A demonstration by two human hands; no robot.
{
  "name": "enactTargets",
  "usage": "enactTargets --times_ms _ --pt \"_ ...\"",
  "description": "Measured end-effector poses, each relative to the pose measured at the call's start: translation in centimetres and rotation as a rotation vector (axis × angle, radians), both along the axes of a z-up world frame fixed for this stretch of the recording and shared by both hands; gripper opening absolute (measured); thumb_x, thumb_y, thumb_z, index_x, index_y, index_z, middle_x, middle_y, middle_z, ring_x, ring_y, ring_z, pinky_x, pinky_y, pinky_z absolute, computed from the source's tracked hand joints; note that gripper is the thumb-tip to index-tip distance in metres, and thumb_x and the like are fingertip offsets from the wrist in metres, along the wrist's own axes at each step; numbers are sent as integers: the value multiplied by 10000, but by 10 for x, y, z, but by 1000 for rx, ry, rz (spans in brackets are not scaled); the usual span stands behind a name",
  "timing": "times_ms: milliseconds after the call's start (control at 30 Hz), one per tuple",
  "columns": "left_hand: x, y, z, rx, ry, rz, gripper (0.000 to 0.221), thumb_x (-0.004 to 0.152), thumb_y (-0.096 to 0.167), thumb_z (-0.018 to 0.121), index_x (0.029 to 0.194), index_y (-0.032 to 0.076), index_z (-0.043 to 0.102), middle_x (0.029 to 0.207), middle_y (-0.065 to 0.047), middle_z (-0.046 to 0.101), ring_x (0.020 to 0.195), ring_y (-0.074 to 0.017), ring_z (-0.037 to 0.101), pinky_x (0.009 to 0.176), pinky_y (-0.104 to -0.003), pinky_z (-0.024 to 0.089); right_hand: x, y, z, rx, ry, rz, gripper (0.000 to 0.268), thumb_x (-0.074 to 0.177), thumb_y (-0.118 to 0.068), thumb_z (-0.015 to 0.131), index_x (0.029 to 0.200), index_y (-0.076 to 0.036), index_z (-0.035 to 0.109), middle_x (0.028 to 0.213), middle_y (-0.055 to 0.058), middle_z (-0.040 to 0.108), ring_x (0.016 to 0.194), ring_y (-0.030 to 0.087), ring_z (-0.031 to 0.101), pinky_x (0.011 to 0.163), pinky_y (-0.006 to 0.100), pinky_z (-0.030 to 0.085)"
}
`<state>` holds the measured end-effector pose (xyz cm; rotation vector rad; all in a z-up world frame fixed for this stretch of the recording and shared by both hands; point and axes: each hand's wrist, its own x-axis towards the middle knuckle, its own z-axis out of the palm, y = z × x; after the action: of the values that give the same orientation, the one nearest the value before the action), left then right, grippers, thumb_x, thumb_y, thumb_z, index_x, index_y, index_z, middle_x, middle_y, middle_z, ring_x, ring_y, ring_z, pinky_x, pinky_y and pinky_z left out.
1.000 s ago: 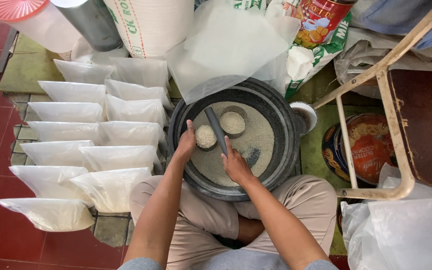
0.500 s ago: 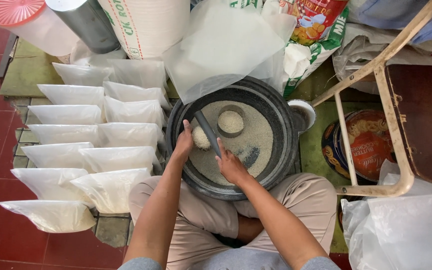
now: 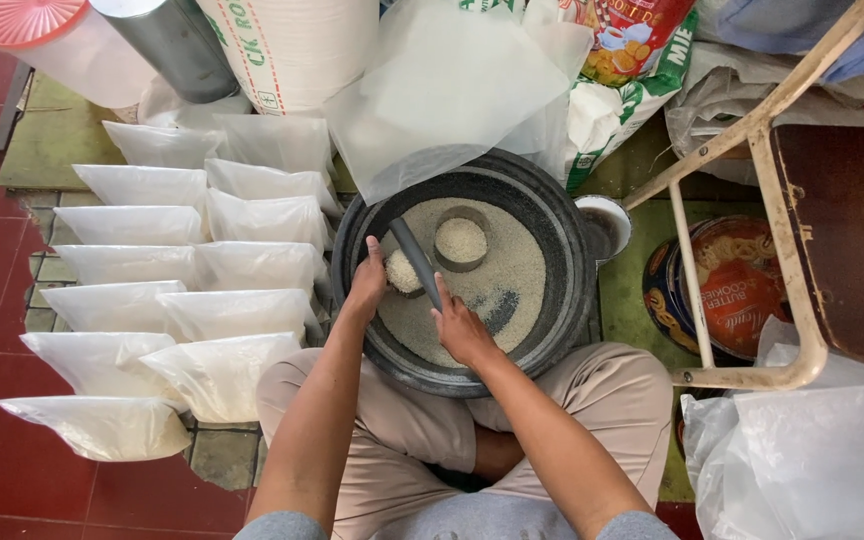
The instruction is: Scooping rice from a large basin into small plastic bags using a measuring cup for portioning.
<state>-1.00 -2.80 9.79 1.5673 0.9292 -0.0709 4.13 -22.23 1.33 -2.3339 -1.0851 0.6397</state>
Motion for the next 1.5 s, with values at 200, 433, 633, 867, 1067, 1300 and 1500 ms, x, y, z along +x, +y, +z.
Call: enactTargets --times_ms 200,433,633,867,1067,1300,1500 --pt "4 8 -21 9 8 6 1039 1054 761 78 1562 -81 413 1607 -333 393 1521 -510 325 1258 -651 280 7 -2 0 0 19 -60 636 1121 -225 372 1665 -60 88 1094 309 608 845 476 723 613 572 627" --pt "2 7 -20 2 5 15 1012 1074 734 90 1546 -96 425 1578 -347 424 1485 -512 391 1212 -643 367 3 -1 -4 -16 9 -18 620 1132 -229 360 1666 -68 90 1098 299 606 836 457 722 592 561 615" --pt "4 13 -32 3 26 0 1021 1067 743 77 1553 -89 416 1581 -338 420 1482 -510 393 1208 -645 379 1 0 -3 -24 -16 42 633 1120 -241 365 1662 -46 101 1110 314 610 857 489 728 627 588 636" --pt "5 19 -43 7 46 -20 1010 1073 738 58 1597 -80 331 1600 -349 380 1503 -507 361 1230 -667 330 -3 2 -9 -5 -14 91 636 1118 -263 373 1670 -73 121 1092 304 612 835 504 721 609 604 619" --pt "4 4 -11 -12 24 -6 1001 1075 733 76 1579 -84 359 1569 -351 415 1468 -498 418 1179 -650 414 -4 0 2 -5 -9 52 613 1127 -231 347 1669 -69 113 1103 302 606 821 490 723 605 584 619" --pt "3 9 -29 -21 7 12 1037 1059 754 80 1565 -102 376 1562 -366 415 1460 -510 423 1159 -623 452 1 -1 4 -26 -31 -12 617 1123 -230 355 1662 -47 115 1105 305 603 822 490 724 614 594 627" --pt "5 17 -52 -4 -16 14 1055 1059 748 61 1499 -123 461 1456 -381 509 1360 -506 532 1061 -585 536 -1 1 -4 -51 -41 61 643 1115 -249 352 1670 -51 95 1095 294 603 813 505 725 612 604 627"
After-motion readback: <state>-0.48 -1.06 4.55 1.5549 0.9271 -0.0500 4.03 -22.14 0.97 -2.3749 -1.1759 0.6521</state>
